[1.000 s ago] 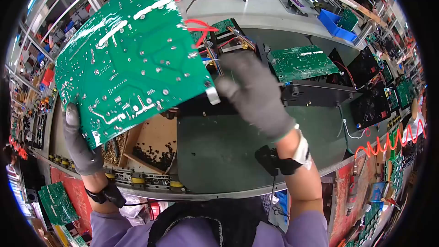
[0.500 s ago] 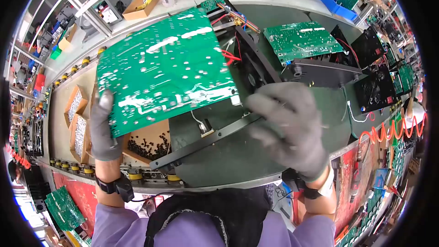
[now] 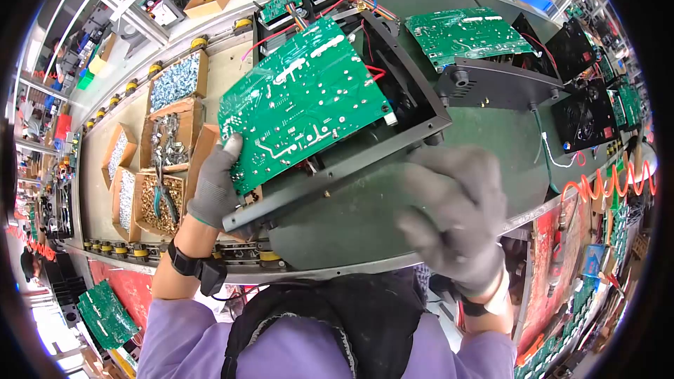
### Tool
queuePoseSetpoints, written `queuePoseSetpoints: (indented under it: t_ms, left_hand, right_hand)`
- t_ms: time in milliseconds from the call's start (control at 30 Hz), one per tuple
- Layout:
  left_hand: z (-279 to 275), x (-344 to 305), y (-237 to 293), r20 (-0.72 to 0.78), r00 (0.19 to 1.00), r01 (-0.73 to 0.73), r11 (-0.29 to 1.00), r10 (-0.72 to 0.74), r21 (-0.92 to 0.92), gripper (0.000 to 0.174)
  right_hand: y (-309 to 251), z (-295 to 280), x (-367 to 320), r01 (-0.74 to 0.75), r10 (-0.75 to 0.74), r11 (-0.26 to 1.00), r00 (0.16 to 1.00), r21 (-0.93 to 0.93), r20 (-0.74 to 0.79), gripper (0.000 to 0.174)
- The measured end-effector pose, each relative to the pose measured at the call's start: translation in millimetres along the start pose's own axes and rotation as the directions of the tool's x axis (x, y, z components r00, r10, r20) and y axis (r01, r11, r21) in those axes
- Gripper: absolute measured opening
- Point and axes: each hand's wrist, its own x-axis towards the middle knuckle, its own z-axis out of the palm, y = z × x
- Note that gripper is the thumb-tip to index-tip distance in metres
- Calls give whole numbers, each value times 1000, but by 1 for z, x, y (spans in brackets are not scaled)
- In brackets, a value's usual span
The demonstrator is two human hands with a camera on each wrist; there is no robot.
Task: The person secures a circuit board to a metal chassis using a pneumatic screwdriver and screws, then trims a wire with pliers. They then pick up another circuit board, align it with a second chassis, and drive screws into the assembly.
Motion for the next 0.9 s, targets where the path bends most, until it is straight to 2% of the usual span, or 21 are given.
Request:
queuePoseSetpoints:
  t_ms: [33, 67, 133, 167, 233, 300, 367, 400, 433, 500, 533, 567, 633, 667, 767, 800, 833, 900]
  left_hand:
    - [-3, 0, -2, -11, 999, 53, 999, -53, -4, 42]
    - [-12, 2, -7, 13, 998, 66, 997, -67, 30, 42]
    - [-27, 5, -13, 32, 995, 88, 994, -90, 61, 42]
    - [-31, 6, -13, 49, 992, 113, 989, -118, 97, 43]
    - [-25, 7, -14, 26, 997, 75, 995, -77, 66, 43]
    - [-21, 8, -9, -6, 999, 41, 999, -41, 29, 44]
    - [-20, 13, 0, -102, 977, 210, 943, -190, 258, 43]
    - [-26, 21, -2, 22, 974, 215, 956, -223, 200, 43]
    - [-29, 28, 2, 18, 974, 217, 957, -225, 193, 43]
    - [-23, 37, 15, 31, 958, 243, 866, -284, 437, 44]
    - [-16, 41, 8, -7, 989, 138, 903, -148, 406, 49]
    - [-22, 49, 5, -10, 989, 141, 904, -150, 403, 49]
    - [-36, 71, 5, -61, 979, 189, 765, -193, 616, 59]
    - [-34, 73, 9, -61, 972, 211, 735, -225, 645, 67]
    - [-33, 73, 21, -63, 961, 244, 725, -268, 644, 73]
    - [-31, 76, 17, -77, 981, 192, 818, -180, 542, 63]
    - [-30, 77, 18, -83, 980, 196, 820, -180, 538, 63]
    - [-18, 71, 33, -74, 986, 169, 902, -152, 396, 47]
  right_hand:
    - [-4, 6, 8, 56, -55, 998, 996, -10, 65, 40]
    - [-10, 13, 15, 60, -59, 998, 996, -11, 64, 40]
    - [-17, 28, 25, 92, -78, 994, 975, -59, 208, 43]
    - [-15, 35, 26, 99, -85, 993, 974, -57, 211, 43]
    - [-10, 49, 28, 117, -79, 983, 966, -144, 248, 40]
    - [-1, 55, 39, 117, -93, 990, 963, -80, 252, 35]
    - [12, 65, 46, 129, -135, 991, 973, 44, 189, 32]
    - [13, 66, 51, 103, -104, 995, 978, 13, 182, 29]
    - [16, 66, 53, 106, -107, 994, 976, 17, 189, 29]
    - [22, 66, 55, 77, -74, 997, 981, -13, 181, 28]
    - [21, 65, 56, 80, -73, 996, 983, -38, 168, 28]
    - [22, 65, 56, 81, -73, 996, 982, -36, 173, 28]
    - [25, 64, 59, 42, -45, 999, 986, 16, 163, 28]
    - [26, 63, 60, 43, -45, 999, 985, 16, 166, 28]
    - [26, 63, 65, 27, -33, 999, 986, 37, 166, 27]
    - [27, 64, 68, 27, -32, 999, 990, 39, 139, 27]
    - [28, 64, 71, 26, -31, 999, 993, 40, 113, 27]
    - [30, 64, 79, 48, -50, 999, 993, 22, 104, 27]
